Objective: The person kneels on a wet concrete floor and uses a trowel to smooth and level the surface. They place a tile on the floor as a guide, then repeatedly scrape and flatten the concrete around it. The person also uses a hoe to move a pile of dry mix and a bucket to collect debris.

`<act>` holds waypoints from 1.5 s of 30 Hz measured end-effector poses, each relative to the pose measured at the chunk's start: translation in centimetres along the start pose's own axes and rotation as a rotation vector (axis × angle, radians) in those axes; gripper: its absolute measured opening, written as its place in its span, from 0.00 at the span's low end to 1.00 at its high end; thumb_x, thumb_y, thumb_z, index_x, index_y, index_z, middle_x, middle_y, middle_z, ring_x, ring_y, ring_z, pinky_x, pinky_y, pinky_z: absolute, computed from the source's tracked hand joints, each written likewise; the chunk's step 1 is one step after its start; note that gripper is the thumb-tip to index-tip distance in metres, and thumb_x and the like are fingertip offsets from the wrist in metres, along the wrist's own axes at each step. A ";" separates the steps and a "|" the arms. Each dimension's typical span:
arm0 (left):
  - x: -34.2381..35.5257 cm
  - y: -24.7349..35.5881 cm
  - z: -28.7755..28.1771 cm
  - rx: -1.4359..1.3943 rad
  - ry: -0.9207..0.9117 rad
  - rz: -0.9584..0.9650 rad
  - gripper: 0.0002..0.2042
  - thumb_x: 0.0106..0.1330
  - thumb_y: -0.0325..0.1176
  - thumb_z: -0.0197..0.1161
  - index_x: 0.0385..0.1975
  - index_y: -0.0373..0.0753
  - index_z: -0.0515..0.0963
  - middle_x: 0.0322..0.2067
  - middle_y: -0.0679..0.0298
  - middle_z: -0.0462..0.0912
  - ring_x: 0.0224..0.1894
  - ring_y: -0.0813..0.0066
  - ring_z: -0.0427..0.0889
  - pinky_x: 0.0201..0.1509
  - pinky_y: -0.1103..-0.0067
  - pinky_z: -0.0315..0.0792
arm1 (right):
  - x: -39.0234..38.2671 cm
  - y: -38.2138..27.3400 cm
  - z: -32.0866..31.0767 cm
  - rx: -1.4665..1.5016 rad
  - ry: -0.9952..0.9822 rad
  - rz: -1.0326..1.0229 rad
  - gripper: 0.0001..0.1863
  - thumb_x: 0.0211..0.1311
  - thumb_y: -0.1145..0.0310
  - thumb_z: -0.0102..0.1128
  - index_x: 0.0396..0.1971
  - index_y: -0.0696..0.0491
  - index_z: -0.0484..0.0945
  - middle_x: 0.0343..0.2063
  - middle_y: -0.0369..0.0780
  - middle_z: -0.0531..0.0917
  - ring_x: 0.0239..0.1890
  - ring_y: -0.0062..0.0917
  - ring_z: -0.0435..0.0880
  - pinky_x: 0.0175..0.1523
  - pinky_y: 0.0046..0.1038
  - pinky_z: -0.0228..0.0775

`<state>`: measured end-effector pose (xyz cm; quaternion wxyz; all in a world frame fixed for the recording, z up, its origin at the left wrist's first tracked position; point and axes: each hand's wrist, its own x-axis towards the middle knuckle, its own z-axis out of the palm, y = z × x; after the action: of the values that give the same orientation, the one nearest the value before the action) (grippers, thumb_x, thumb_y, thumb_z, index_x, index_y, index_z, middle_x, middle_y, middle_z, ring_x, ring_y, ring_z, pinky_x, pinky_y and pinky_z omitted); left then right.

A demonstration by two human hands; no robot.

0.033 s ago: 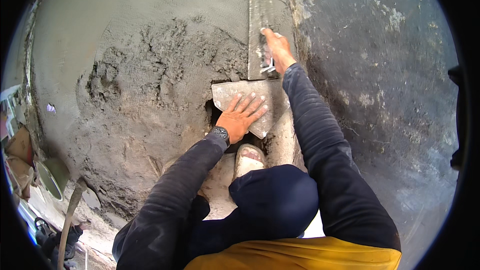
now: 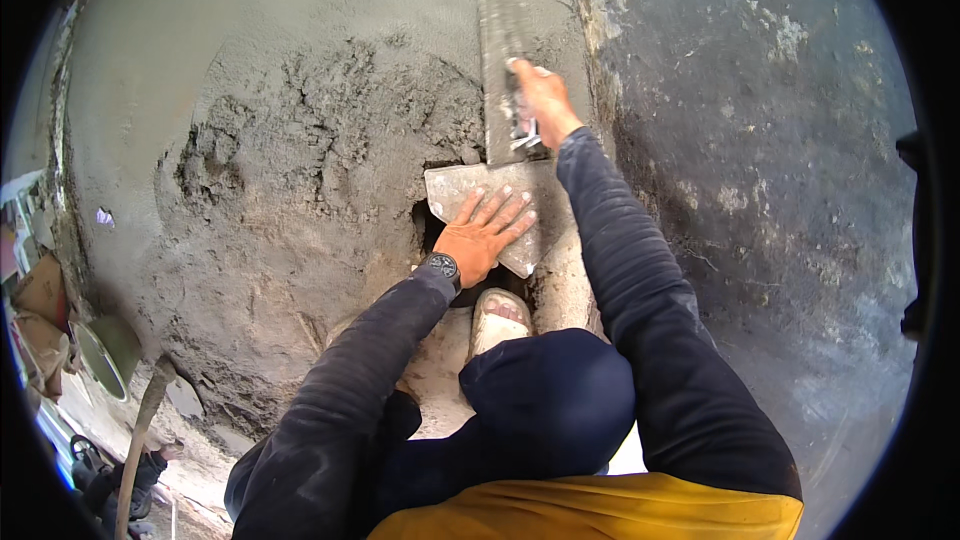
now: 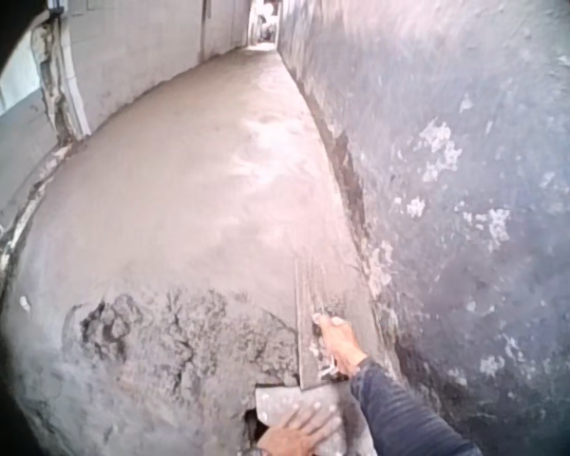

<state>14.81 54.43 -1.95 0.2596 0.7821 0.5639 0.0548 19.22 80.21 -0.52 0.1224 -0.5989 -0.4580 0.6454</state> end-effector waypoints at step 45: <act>0.4 0.0 -1.2 -0.024 -0.030 -0.012 0.41 0.68 0.33 0.60 0.81 0.59 0.50 0.83 0.69 0.46 0.84 0.64 0.44 0.86 0.56 0.36 | 4.2 -4.6 0.0 -0.036 -0.014 -0.090 0.16 0.72 0.54 0.63 0.37 0.53 0.76 0.17 0.31 0.72 0.14 0.19 0.70 0.18 0.30 0.66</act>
<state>14.52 55.22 -0.96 0.2778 0.7762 0.5639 0.0485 16.37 85.74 0.13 0.1371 -0.5753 -0.4967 0.6352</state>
